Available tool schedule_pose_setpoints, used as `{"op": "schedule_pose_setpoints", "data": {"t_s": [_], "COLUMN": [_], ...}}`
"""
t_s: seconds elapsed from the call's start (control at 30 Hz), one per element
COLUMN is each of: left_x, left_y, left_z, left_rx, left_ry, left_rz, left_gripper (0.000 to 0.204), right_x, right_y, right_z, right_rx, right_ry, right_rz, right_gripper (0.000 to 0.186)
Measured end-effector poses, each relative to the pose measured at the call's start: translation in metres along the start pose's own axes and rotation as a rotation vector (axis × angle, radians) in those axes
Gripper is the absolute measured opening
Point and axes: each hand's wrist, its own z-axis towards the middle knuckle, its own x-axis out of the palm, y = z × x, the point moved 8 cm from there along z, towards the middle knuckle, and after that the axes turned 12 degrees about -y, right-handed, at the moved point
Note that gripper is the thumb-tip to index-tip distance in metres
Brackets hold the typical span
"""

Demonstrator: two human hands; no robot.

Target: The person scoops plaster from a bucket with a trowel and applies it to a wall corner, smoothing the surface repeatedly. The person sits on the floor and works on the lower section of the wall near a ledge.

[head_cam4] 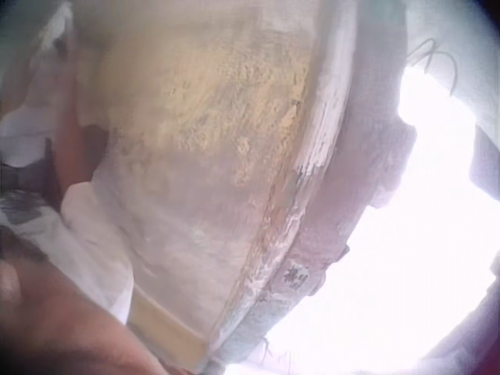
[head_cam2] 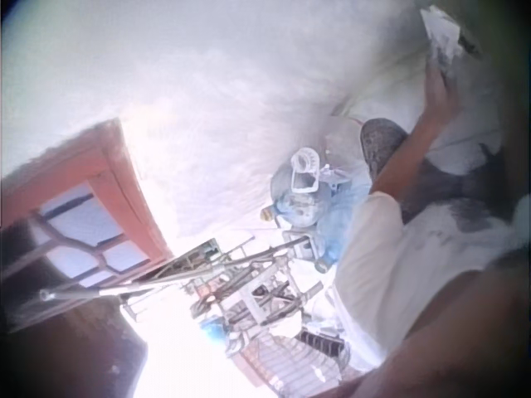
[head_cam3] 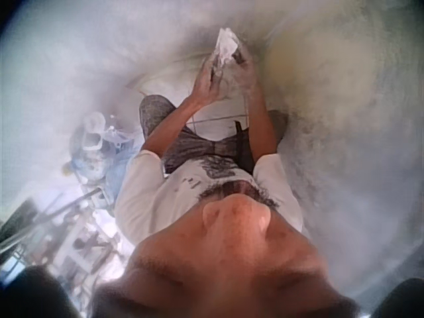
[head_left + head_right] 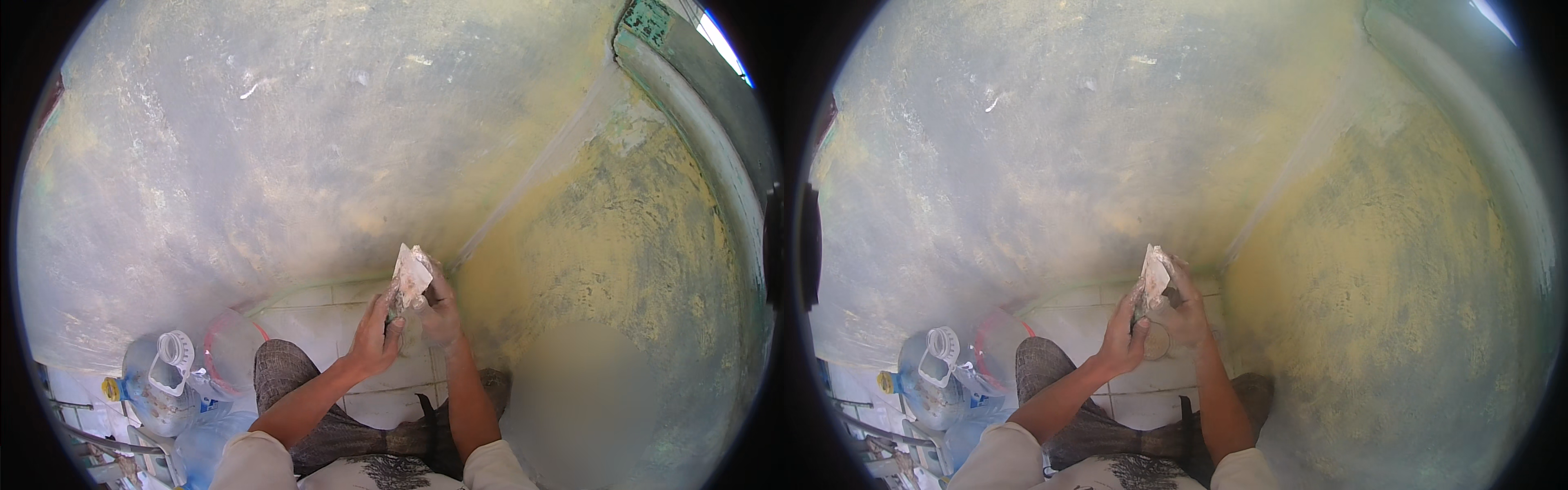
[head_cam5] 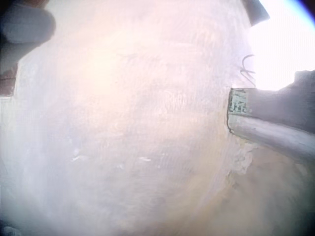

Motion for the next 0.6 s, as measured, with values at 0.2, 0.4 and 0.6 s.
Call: {"op": "schedule_pose_setpoints", "data": {"t_s": [0.2, 0.4, 0.6], "left_x": [-0.010, -0.018, -0.022], "left_y": [-0.004, -0.004, -0.006], "left_z": [0.003, 0.008, 0.012], "left_rx": [0.033, 0.005, 0.010], "left_ry": [-0.018, -0.028, -0.052], "left_rz": [0.043, 0.051, 0.096], "left_gripper": [0.055, 0.056, 0.058], "right_x": [0.005, 0.011, 0.010], "right_y": [-0.006, -0.001, 0.009], "right_z": [-0.005, -0.004, -0.004], "right_rx": [-0.052, -0.118, -0.158], "right_ry": [-0.119, -0.196, -0.216], "right_rz": [-0.010, 0.010, -0.014], "right_gripper": [0.065, 0.051, 0.042]}}
